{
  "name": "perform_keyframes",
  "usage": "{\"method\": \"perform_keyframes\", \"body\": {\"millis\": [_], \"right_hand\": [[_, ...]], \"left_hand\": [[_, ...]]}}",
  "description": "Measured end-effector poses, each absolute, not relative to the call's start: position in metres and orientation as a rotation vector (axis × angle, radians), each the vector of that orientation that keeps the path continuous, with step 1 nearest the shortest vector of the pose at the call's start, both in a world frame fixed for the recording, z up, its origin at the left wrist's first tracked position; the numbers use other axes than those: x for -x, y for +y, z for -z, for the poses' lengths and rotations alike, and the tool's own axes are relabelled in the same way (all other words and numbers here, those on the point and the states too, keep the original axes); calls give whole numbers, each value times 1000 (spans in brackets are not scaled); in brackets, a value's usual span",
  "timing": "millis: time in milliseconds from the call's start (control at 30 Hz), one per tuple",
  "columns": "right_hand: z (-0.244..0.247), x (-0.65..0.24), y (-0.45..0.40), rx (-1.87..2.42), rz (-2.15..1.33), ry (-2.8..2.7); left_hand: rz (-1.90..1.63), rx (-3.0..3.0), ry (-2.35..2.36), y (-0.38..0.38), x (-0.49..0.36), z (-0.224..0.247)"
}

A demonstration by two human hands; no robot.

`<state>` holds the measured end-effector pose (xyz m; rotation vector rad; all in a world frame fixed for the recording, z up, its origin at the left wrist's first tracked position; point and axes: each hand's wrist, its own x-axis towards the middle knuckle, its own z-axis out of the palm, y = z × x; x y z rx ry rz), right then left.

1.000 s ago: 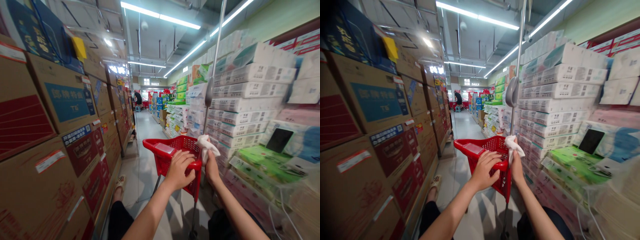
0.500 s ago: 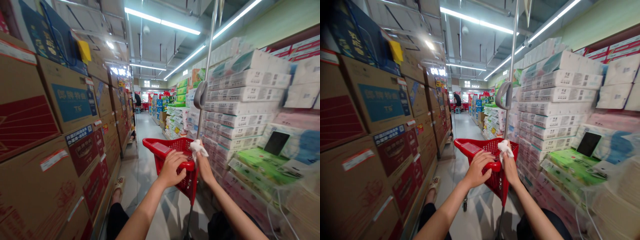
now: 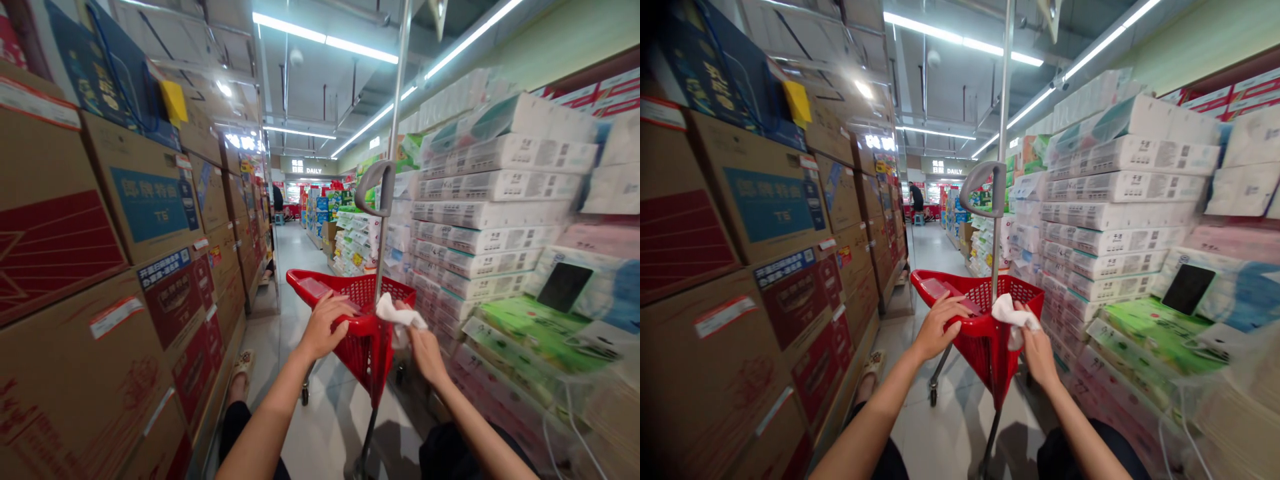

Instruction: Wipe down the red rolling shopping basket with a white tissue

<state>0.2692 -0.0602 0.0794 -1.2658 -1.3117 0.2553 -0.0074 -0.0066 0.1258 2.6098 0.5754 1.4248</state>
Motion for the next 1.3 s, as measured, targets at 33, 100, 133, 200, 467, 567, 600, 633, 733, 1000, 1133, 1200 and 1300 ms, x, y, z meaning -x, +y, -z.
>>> {"method": "perform_keyframes", "body": {"millis": [33, 100, 133, 200, 467, 567, 600, 633, 733, 1000, 1133, 1200, 1300], "right_hand": [[-84, -275, -63, 1338, -240, -1156], [-98, -277, -68, 1429, -218, -920], [-104, -272, -70, 1437, -205, -882], [-111, -250, -76, 1380, -133, -954], [-81, -172, -73, 924, 403, -1981], [-67, -191, -60, 853, 379, -1988], [-60, -201, -58, 833, 355, -1995], [-52, -213, -56, 824, 323, -2004], [-23, -248, -55, 899, 191, -1991], [-27, -236, -47, 1147, 0, -1437], [-43, -202, -31, 1031, -8, -1720], [-40, -209, -25, 1005, 48, -1803], [-34, -238, -17, 1045, 77, -1870]], "left_hand": [[-1426, -2608, 586, -5, 11, -126], [-1427, -2603, 603, -2, 15, -127], [-1427, -2602, 609, -2, 16, -127], [-1426, -2602, 613, -3, 17, -127], [-1439, -2642, 617, -5, 12, -122], [-1407, -2640, 594, -5, 16, -125], [-1393, -2634, 596, -4, 19, -127], [-1380, -2627, 599, -4, 21, -129], [-1334, -2631, 637, -4, 29, -136], [-1282, -2763, 1326, -32, -21, -140], [-1284, -2824, 1447, -43, -39, -129], [-1268, -2878, 1419, -43, -33, -127], [-1274, -2938, 1336, -40, -17, -127]]}}
